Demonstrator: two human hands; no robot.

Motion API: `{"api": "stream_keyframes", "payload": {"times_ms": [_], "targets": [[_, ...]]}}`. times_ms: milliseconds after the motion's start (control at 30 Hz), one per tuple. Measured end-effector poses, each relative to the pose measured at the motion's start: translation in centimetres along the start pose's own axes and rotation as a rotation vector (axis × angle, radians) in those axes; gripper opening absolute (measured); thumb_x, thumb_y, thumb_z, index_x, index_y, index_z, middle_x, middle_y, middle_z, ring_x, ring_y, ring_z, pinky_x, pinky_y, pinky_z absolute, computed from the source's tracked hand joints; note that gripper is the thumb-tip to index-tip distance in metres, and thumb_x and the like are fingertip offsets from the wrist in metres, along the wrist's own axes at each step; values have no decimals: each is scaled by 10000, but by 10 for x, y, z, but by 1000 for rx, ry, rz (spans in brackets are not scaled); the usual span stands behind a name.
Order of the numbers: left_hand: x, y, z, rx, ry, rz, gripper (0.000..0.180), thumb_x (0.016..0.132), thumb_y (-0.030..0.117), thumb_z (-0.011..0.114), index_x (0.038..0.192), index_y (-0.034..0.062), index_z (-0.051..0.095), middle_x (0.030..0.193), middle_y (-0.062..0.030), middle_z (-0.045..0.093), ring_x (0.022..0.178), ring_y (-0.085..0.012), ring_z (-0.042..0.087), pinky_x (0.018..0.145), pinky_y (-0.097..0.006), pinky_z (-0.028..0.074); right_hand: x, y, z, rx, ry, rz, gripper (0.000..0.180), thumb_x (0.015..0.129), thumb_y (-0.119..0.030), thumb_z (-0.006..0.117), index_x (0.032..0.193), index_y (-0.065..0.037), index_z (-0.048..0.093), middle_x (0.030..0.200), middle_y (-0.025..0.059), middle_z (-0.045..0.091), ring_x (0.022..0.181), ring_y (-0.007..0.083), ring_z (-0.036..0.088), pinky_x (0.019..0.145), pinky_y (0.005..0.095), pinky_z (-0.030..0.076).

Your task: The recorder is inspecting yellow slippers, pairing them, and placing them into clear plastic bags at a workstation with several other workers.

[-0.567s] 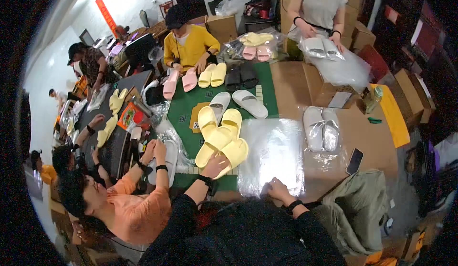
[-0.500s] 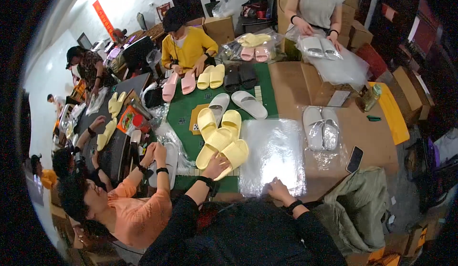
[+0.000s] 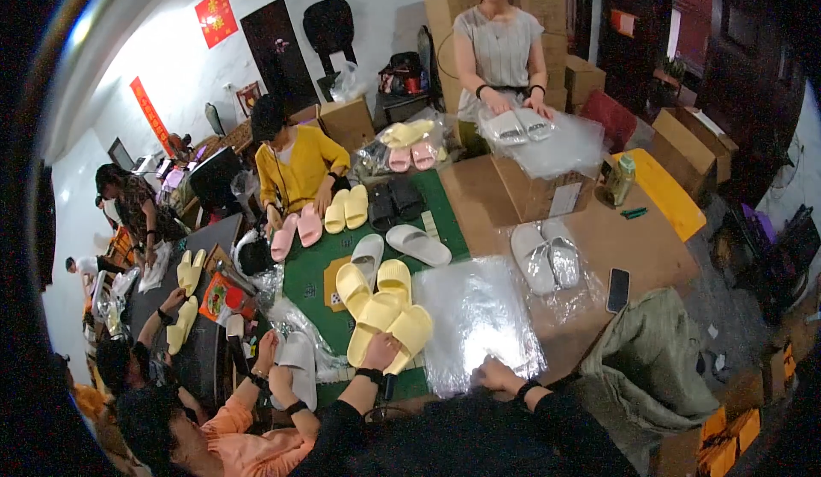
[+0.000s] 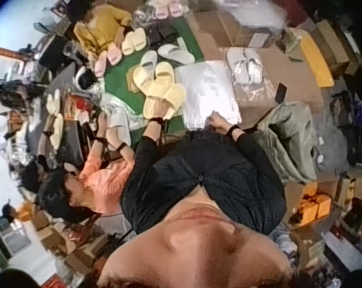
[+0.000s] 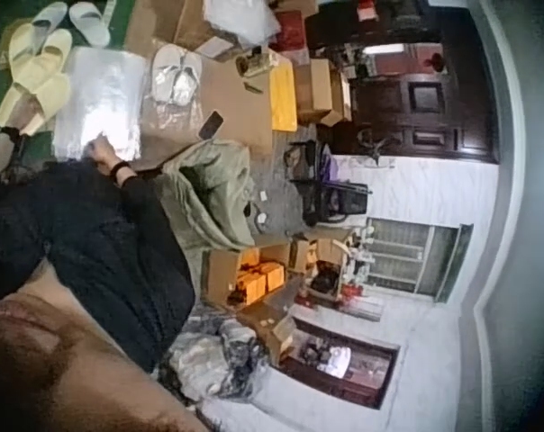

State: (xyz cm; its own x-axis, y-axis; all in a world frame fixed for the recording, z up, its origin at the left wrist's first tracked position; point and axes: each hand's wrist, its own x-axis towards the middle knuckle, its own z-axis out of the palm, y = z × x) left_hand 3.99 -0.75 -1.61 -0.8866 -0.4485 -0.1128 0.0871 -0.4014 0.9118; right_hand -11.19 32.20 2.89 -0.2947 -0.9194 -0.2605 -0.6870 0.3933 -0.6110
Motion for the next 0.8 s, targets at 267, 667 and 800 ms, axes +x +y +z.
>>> {"api": "stream_keyframes", "payload": {"times_ms": [267,667,800], "targets": [[-5,35,80,543,148,258,155,793,74,535,887,13,642,844,-140,657,760,-230,621,695,-327,484,-1,26,6,-30,-59,-112,321,772,-317,576,910,-31,627,944,202,547,957,345,472,821,414,412],[-8,22,213,-419,104,-28,280,845,7,494,1056,-174,464,1154,-234,489,1076,-262,502,943,-318,412,-22,39,-55,312,378,73,271,790,-83,566,1048,-4,543,966,174,609,824,274,617,710,356,488],[-3,29,261,-805,230,-111,154,843,-30,494,983,-74,447,1003,-161,504,1019,-226,511,959,-286,404,-24,84,-65,509,498,169,118,869,-103,492,906,-2,540,788,87,585,642,159,562,556,293,465]]}}
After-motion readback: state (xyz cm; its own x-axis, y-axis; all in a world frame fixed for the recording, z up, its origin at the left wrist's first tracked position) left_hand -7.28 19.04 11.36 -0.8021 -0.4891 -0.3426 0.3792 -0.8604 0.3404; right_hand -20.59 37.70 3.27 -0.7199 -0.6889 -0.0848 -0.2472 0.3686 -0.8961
